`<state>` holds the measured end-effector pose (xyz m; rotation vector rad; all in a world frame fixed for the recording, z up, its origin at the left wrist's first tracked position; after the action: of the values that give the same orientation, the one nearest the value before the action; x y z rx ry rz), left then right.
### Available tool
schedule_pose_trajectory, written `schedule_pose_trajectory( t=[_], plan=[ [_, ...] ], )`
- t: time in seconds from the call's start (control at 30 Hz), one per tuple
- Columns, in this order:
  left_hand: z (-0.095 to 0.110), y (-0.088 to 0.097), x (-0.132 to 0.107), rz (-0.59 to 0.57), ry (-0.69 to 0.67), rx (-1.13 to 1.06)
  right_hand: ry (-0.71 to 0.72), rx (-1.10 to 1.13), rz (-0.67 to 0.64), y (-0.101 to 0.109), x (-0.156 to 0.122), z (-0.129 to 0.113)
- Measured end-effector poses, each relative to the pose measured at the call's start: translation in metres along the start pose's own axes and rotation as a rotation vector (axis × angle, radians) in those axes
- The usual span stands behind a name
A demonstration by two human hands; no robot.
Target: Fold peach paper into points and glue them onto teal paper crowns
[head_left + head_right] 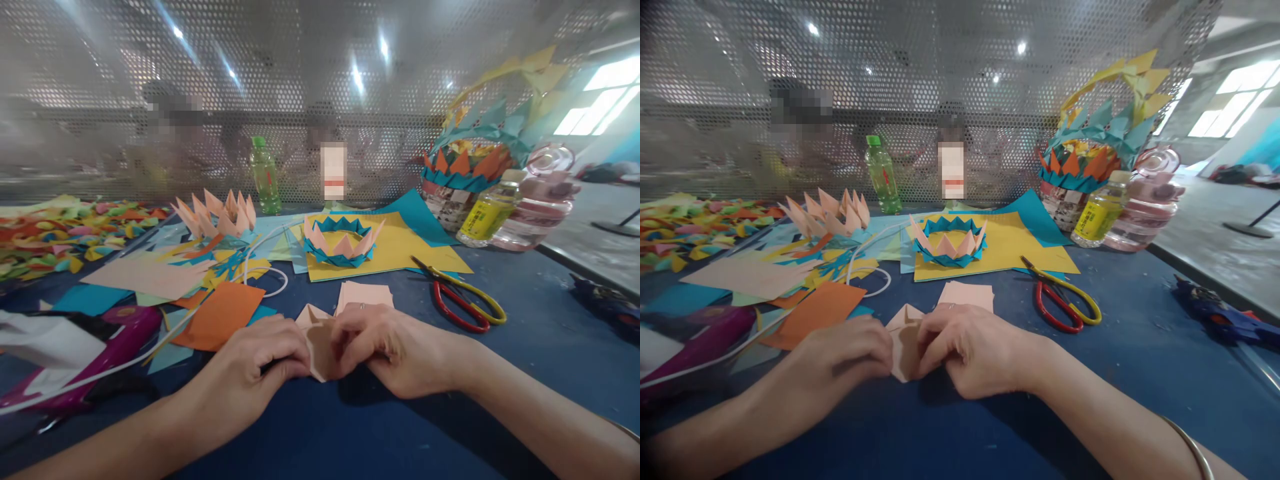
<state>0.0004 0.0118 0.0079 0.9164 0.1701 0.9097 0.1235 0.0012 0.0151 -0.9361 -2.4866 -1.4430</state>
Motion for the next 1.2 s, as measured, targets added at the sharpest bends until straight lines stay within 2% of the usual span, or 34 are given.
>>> schedule_pose_trajectory(
  t=[0.17, 0.3, 0.53, 0.6, 0.87, 1.0, 1.07, 1.2],
  plan=[
    [-0.004, -0.002, 0.006, 0.043, 0.052, 0.035, -0.012, 0.016, -0.014, -0.001, 0.0, 0.001],
    [-0.008, -0.007, 0.011, 0.017, 0.095, 0.073, 0.0, 0.053, -0.013, -0.001, 0.0, 0.0],
    [-0.02, -0.012, 0.01, -0.042, 0.262, 0.076, 0.018, 0.1, -0.035, -0.002, 0.002, -0.006],
    [-0.02, -0.011, 0.008, -0.028, 0.261, 0.089, 0.011, 0.098, -0.038, -0.003, 0.003, -0.006],
    [0.002, -0.012, -0.004, 0.039, -0.049, 0.304, 0.0, 0.08, -0.061, -0.002, 0.003, -0.008],
    [0.024, -0.008, -0.015, 0.122, -0.169, 0.381, -0.013, 0.081, -0.044, -0.001, 0.003, -0.008],
    [0.037, -0.005, -0.024, 0.209, -0.251, 0.479, -0.007, 0.086, -0.037, -0.001, 0.003, -0.007],
    [0.043, -0.007, -0.034, 0.248, -0.31, 0.606, -0.015, 0.084, -0.037, -0.002, 0.002, -0.005]
  ],
)
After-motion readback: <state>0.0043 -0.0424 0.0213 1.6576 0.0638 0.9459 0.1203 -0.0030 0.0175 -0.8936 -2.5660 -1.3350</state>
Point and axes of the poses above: each hand's wrist, its own x-axis towards the middle knuckle, its own y-axis out of the back of the hand, z = x × y, the point moved 8 cm from there along x, towards the middle knuckle, and after that the axes turned 9 degrees about y, right-handed, at the moved point
